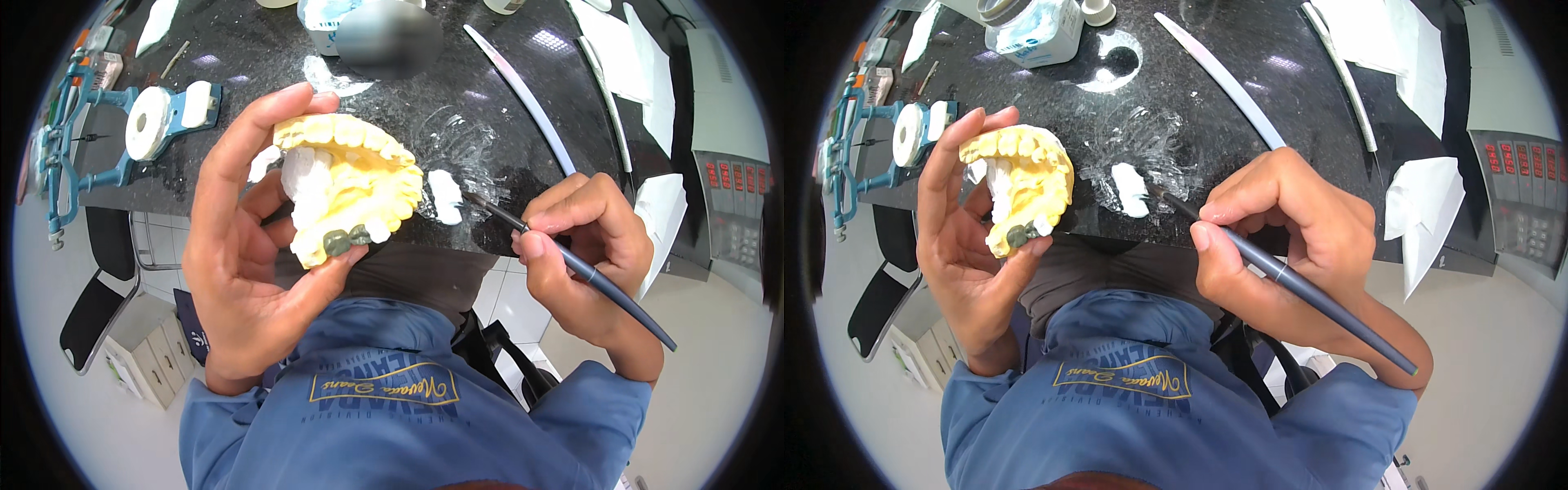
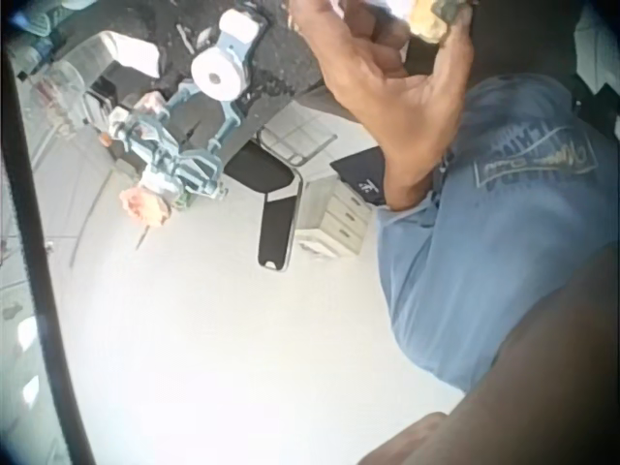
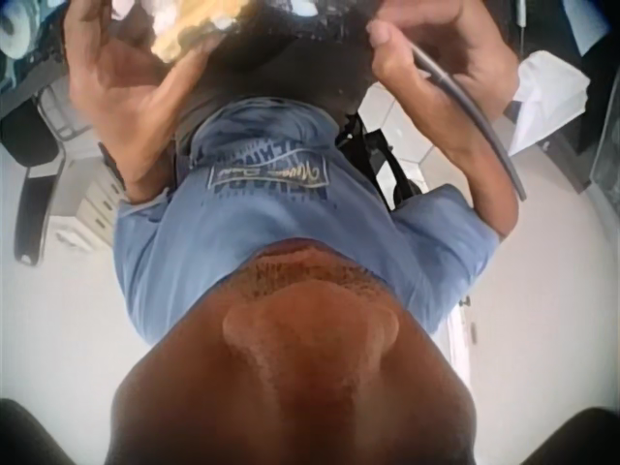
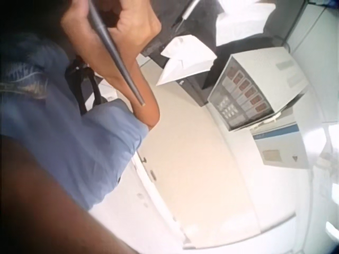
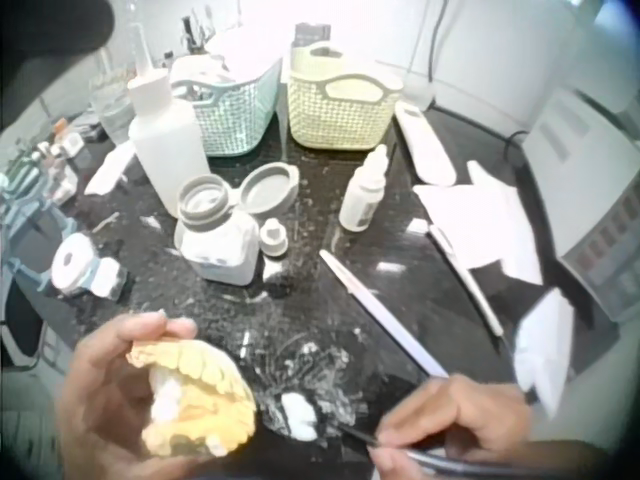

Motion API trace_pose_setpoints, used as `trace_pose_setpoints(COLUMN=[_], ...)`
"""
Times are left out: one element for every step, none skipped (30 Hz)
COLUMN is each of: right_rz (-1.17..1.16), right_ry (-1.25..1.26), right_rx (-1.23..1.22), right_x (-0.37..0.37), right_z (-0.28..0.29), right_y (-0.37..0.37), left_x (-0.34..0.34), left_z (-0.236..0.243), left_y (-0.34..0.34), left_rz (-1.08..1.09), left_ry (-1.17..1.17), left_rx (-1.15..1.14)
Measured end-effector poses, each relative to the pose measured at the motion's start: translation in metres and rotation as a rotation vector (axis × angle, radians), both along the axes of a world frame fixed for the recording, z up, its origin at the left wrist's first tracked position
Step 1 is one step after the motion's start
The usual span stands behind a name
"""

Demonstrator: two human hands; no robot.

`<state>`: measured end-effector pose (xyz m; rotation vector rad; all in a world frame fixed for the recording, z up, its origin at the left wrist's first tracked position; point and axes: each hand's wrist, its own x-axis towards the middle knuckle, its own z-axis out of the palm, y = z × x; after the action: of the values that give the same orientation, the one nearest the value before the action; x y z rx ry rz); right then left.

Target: The person applies a white substance to a dental model using a brush, wipes the model with a paper towel, and trims the edges of the material using a scalpel while holding the model by hand.

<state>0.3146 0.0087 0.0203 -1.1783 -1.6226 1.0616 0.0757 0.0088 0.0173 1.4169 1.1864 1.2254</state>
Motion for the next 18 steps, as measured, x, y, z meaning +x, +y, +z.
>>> trace_pose_setpoints(right_rz=[-0.002, 0.000, 0.001, 0.007, 0.010, 0.012, 0.011, 0.006, -0.001, -0.011, -0.017, -0.020, -0.020, -0.023, -0.014, -0.007, 0.002, 0.008], right_ry=[-0.003, -0.006, -0.009, -0.012, -0.007, -0.020, -0.026, -0.016, -0.007, 0.017, 0.048, 0.037, 0.032, 0.041, 0.022, 0.017, 0.008, -0.006], right_rx=[0.002, 0.006, 0.010, 0.017, 0.011, 0.018, 0.011, 0.000, -0.005, -0.015, -0.032, -0.035, -0.045, -0.057, -0.051, -0.045, -0.059, -0.026], right_x=[-0.0008, -0.0010, -0.0019, -0.0021, -0.0023, -0.0026, -0.0024, -0.0025, -0.0025, -0.0036, -0.0030, -0.0031, -0.0027, -0.0017, -0.0020, -0.0011, -0.0017, -0.0017], right_z=[0.0001, 0.0000, 0.0002, -0.0001, 0.0002, 0.0002, 0.0010, 0.0018, 0.0019, 0.0025, 0.0027, 0.0030, 0.0035, 0.0035, 0.0033, 0.0028, 0.0022, 0.0013], right_y=[0.0004, 0.0003, 0.0005, 0.0008, 0.0011, 0.0013, 0.0011, 0.0011, 0.0006, -0.0002, -0.0006, -0.0011, -0.0013, -0.0011, -0.0008, -0.0006, 0.0001, 0.0004], left_x=[-0.0001, 0.0000, -0.0006, -0.0011, -0.0011, -0.0014, -0.0016, -0.0017, -0.0027, -0.0036, -0.0037, -0.0039, -0.0039, -0.0028, -0.0028, -0.0018, -0.0028, -0.0024], left_z=[0.0001, 0.0004, 0.0012, 0.0020, 0.0023, 0.0023, 0.0022, 0.0016, 0.0018, 0.0014, 0.0017, 0.0019, 0.0019, 0.0017, 0.0018, 0.0022, 0.0018, 0.0021], left_y=[0.0004, 0.0008, 0.0006, 0.0007, 0.0006, 0.0008, 0.0010, 0.0014, 0.0023, 0.0030, 0.0035, 0.0038, 0.0040, 0.0041, 0.0042, 0.0043, 0.0053, 0.0055], left_rz=[0.002, 0.004, 0.010, 0.010, 0.014, 0.015, 0.017, 0.017, 0.004, 0.012, 0.007, -0.003, 0.002, 0.001, -0.004, 0.002, 0.005, 0.004], left_ry=[0.025, 0.030, 0.004, 0.030, 0.024, -0.003, 0.022, 0.027, 0.016, 0.027, 0.024, 0.005, 0.031, 0.041, 0.027, 0.059, 0.068, 0.046], left_rx=[0.003, -0.003, -0.011, -0.018, -0.027, -0.036, -0.035, -0.033, -0.037, -0.031, -0.031, -0.025, -0.031, -0.031, -0.035, -0.033, -0.035, -0.040])
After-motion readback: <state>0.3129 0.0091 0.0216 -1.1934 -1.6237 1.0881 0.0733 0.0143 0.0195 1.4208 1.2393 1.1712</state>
